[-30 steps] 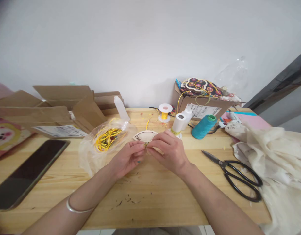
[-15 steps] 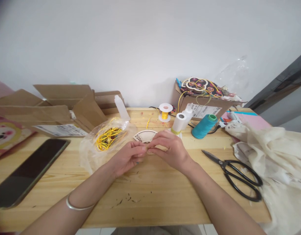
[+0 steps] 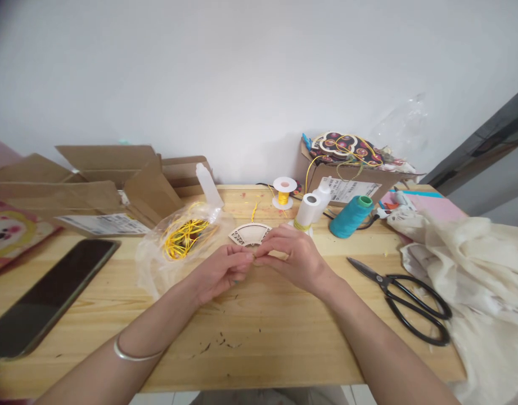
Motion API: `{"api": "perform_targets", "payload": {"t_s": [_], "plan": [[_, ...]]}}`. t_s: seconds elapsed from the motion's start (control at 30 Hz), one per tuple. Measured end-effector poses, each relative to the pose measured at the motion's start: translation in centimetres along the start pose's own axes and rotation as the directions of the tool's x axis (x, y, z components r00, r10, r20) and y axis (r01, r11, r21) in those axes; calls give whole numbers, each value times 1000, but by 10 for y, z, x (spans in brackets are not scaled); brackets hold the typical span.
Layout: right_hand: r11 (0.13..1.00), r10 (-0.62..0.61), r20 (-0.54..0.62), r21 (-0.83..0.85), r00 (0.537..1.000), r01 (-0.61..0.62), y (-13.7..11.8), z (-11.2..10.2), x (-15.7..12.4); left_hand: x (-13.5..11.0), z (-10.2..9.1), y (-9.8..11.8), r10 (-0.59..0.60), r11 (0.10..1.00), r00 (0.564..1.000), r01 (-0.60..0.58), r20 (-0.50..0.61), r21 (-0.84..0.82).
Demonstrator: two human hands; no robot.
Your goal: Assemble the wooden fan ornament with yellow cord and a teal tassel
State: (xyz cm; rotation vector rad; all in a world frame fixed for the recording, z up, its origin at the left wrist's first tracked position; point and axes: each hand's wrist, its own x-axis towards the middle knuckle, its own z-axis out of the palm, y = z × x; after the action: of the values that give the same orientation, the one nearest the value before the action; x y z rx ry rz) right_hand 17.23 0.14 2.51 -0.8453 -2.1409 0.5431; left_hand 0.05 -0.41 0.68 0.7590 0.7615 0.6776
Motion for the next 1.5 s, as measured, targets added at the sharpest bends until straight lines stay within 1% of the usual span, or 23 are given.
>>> {"api": "perform_targets", "payload": {"t_s": [0.17,0.3,0.4,0.47,0.53,0.63,0.83,1.1,1.33,1.5], "plan": [[996,77,28,45,997,-78,0,1,-1,1,0,0,7,998,998,-2,-65,70],[982,162,88,87,983,-169,0,-1,0,-1,-1,1,-21,988,999,28,-47,153],[961,241,167,96,956,-259,-2,-3,0,-3,-1,1,-38,978,998,49,-57,203],[940,304,198,95,932,-326,-4,-3,0,-3,0,1,-34,977,998,46,-60,206],[921,354,194,98,915,-377,-5,-3,0,-2,0,0,-23,981,998,33,-53,190],[899,397,184,117,899,-421,-6,-3,1,-1,1,0,12,984,999,-4,-43,176],[839,489,193,163,851,-519,-5,-3,1,-1,0,-2,64,984,996,-54,-59,168],[832,509,195,136,838,-537,-5,-1,0,1,0,-3,88,976,991,-66,-96,207],[868,474,180,70,862,-492,-8,-1,0,0,0,-4,108,958,983,-63,-148,281],[893,433,138,69,891,-445,-11,0,1,0,1,-4,104,958,981,-54,-164,282]]}}
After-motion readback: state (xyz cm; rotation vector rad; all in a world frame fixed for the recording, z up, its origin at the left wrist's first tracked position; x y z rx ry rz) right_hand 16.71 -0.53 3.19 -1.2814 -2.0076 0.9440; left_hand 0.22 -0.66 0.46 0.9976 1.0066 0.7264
